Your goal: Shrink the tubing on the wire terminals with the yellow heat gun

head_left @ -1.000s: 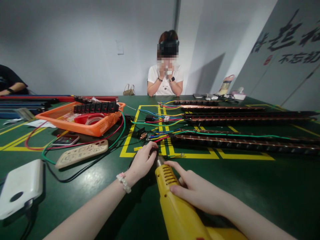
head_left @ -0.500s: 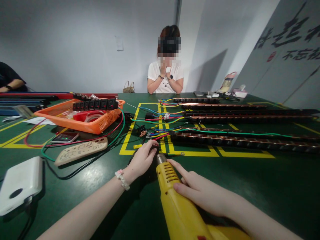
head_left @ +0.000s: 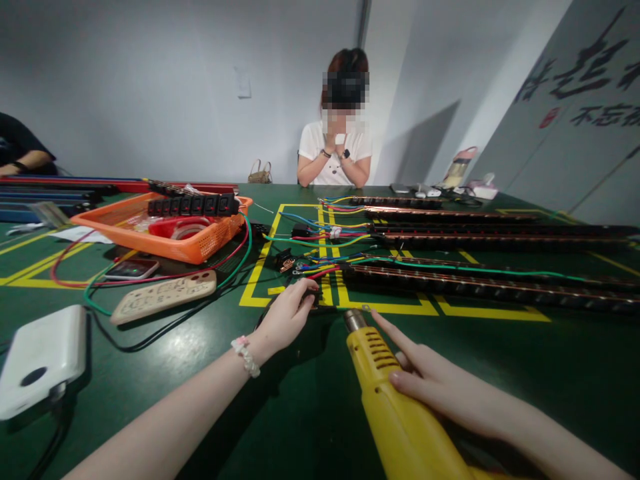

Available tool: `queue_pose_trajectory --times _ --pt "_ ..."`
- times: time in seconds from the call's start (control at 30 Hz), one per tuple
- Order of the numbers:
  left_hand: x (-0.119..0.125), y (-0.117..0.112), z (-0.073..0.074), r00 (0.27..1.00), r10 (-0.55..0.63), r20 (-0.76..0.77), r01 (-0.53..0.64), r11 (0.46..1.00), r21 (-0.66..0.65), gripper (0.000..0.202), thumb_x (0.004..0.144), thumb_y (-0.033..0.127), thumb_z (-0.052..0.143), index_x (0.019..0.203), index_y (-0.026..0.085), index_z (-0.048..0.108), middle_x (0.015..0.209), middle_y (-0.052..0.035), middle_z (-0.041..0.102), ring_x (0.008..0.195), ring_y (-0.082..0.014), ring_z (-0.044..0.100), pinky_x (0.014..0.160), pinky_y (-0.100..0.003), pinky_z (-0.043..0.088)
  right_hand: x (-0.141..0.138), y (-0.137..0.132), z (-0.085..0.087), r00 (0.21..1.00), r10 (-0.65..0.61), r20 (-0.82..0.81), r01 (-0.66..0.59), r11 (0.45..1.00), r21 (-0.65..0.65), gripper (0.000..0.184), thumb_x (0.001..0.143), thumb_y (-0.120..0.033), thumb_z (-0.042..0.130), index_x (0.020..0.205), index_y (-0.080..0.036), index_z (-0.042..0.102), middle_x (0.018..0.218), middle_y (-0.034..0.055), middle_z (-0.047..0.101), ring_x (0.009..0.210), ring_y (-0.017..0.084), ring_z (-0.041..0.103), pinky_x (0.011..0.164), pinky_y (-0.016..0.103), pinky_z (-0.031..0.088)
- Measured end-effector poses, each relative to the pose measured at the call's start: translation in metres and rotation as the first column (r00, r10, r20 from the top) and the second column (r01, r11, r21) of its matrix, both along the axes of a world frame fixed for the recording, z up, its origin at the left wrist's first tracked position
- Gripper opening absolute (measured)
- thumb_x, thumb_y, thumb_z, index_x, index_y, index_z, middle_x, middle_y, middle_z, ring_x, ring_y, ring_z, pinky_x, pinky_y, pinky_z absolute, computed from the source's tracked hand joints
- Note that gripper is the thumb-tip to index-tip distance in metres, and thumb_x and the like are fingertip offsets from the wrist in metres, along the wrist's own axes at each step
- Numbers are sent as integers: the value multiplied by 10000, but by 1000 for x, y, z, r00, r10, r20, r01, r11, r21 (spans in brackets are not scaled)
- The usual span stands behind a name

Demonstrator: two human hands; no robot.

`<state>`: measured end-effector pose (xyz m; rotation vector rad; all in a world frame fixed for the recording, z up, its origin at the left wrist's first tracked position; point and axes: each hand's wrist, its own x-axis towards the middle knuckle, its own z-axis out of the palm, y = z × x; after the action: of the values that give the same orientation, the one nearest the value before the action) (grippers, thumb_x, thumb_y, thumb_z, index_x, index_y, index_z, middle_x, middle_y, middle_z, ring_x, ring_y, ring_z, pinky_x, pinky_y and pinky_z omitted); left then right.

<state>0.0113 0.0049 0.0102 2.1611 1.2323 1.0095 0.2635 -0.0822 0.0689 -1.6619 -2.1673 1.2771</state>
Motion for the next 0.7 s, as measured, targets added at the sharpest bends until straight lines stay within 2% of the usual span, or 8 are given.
queue_pose_trajectory --times 0.1,0.23,0.3,0.4,0.5,0.6,0.7 --pt "0 0 -1 1000 -6 3 6 1000 9 213 904 218 387 1070 215 520 1054 -57 607 995 -215 556 879 -363 443 -7 7 2 999 -21 -29 19 998 -56 878 852 -572 454 1484 -238 -55 947 53 603 929 265 549 794 398 420" --pt "0 1 -2 1000 -10 15 10 1000 16 213 906 217 388 1070 213 523 1050 -58 609 987 -214 560 879 -367 449 -13 10 4 998 -34 -50 31 998 -54 859 832 -586 485 1492 -256 46 856 33 608 787 231 581 696 354 445" --pt "1 1 -2 1000 -8 19 8 1000 18 209 905 214 390 1068 213 521 1053 -55 610 986 -210 562 879 -360 451 -13 12 4 999 -30 -33 29 999 -36 850 832 -582 489 1492 -256 65 857 34 623 775 230 590 711 362 449" --pt "1 1 -1 1000 -9 16 8 1000 17 202 906 211 388 1060 211 519 1061 -55 610 996 -208 561 873 -350 454 -13 17 3 999 -7 -45 4 998 -71 892 831 -608 480 1491 -244 3 1053 80 645 898 261 609 813 399 444" --pt "1 0 0 1000 -4 10 4 1000 23 204 904 205 385 1055 210 522 1054 -58 612 997 -210 564 872 -346 451 -15 25 2 999 17 -39 -19 998 -58 948 803 -653 490 1492 -212 11 1353 138 491 1121 297 536 944 419 388" --pt "1 0 0 1000 18 18 -18 1000 20 217 901 203 385 1068 215 523 1045 -58 617 981 -210 574 859 -342 454 -19 30 2 1000 29 11 -29 1000 1 940 775 -661 523 1490 -207 115 1507 122 269 1296 313 366 1038 414 296" --pt "1 1 -1 998 43 35 -44 999 14 214 896 206 398 1066 213 529 1021 -55 624 954 -209 584 846 -344 458 -28 30 4 1000 26 17 -26 1000 -15 934 779 -650 523 1491 -210 108 1483 132 320 1266 303 411 1028 423 312"
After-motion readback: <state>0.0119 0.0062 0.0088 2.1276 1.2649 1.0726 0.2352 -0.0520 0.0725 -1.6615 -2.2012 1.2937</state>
